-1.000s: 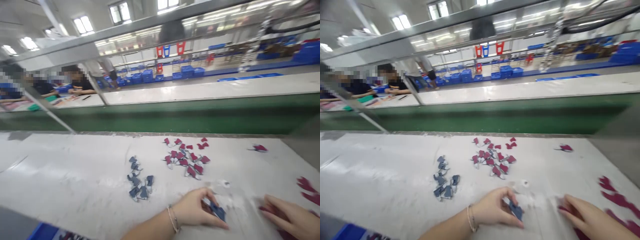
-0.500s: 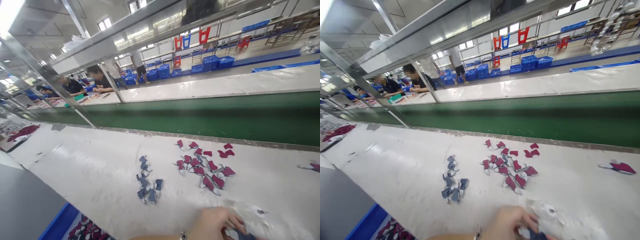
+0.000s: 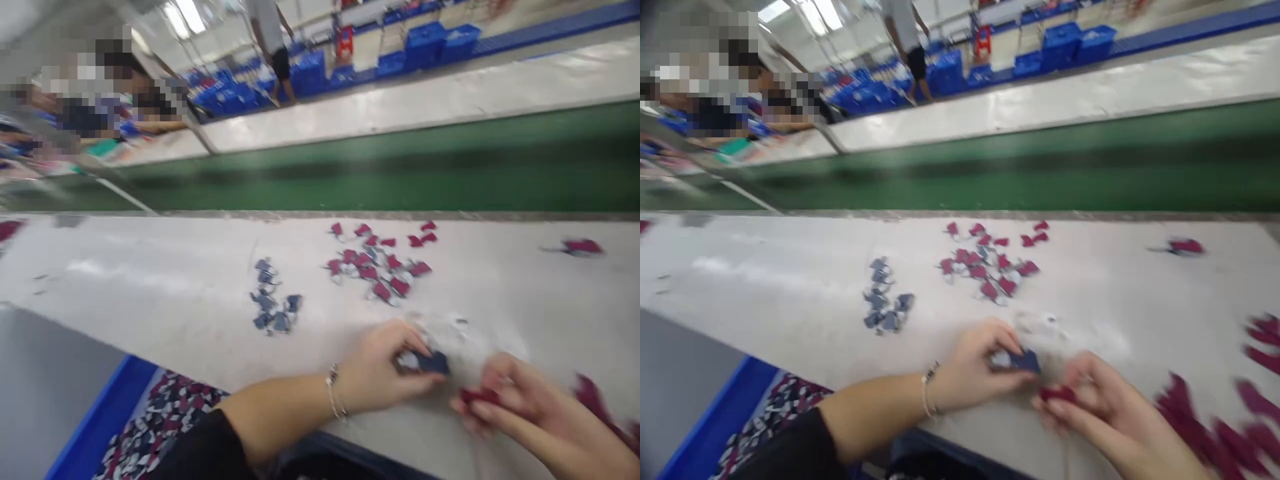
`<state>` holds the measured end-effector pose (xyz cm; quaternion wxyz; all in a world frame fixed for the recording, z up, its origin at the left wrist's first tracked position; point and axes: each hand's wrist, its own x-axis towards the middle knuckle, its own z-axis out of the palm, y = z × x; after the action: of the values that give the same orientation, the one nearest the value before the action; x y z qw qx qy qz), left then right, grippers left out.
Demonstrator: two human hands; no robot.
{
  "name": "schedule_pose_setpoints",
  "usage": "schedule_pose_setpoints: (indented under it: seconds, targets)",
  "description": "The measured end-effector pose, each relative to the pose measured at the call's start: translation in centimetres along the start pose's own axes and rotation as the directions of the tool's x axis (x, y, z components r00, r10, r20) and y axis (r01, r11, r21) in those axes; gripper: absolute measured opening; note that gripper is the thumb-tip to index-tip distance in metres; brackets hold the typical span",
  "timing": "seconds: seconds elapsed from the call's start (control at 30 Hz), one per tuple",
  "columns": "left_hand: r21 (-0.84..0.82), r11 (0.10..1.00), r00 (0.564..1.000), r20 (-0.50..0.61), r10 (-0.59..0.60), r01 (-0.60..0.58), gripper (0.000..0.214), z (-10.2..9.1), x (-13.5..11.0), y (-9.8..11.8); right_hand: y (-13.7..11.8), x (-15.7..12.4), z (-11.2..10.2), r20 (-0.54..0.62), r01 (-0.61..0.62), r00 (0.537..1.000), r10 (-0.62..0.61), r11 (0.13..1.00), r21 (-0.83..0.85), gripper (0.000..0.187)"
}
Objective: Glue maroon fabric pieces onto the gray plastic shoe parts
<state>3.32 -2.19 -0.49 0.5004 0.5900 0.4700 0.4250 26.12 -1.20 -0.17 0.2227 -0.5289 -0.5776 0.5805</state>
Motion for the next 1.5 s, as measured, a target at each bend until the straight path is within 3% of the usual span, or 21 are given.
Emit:
schedule_pose_setpoints:
  seconds: [0.07, 0.2, 0.53, 0.7, 1.03, 1.2, 1.37, 1.5]
  targets:
    - [0.007, 1.000, 1.000, -0.018, 0.019, -0.019, 0.027, -0.2, -0.1, 0.2, -2.2, -1.0, 0.3, 0.107, -0.103, 0.990, 0.096, 0.993, 0.061, 0.037]
    - [-0.047, 0.998, 0.998, -0.029, 0.047, -0.048, 0.024, -0.2, -0.1, -0.2, -4.5, -1.0, 1.1, 0.003, -0.065, 0.998, 0.065, 0.998, 0.012, 0.033]
    - [0.056, 0.968, 0.969, -0.019, 0.245, -0.244, 0.023, -0.2, 0.1, -0.7, -5.2, -0.4, 1.2, 0.028, -0.076, 0.997, 0.075, 0.997, 0.022, 0.030]
    - [0.117, 0.936, 0.942, -0.010, 0.335, -0.331, 0.024, -0.3, 0.4, -0.7, -4.9, -0.1, 1.3, -0.026, -0.081, 0.996, 0.081, 0.997, 0.003, 0.033]
    - [0.099, 0.927, 0.932, 0.008, 0.363, -0.362, 0.025, -0.3, 0.6, -0.7, -5.2, 0.1, 1.0, -0.037, -0.091, 0.995, 0.089, 0.995, -0.041, 0.035]
    - [-0.001, 0.937, 0.936, 0.040, 0.348, -0.349, 0.027, -0.4, 0.6, -0.8, -5.2, 0.0, 0.4, 0.001, -0.108, 0.994, 0.108, 0.993, -0.054, 0.034]
    - [-0.115, 0.947, 0.948, 0.073, 0.310, -0.301, 0.027, -0.4, 0.5, -0.8, -4.9, 0.2, 0.8, 0.145, -0.050, 0.988, 0.044, 0.998, 0.041, 0.028]
    - [-0.184, 0.942, 0.952, 0.077, 0.297, -0.279, 0.027, -0.4, 0.3, -0.6, -4.8, 0.2, 1.2, 0.129, 0.009, 0.992, -0.013, 0.999, 0.032, 0.028]
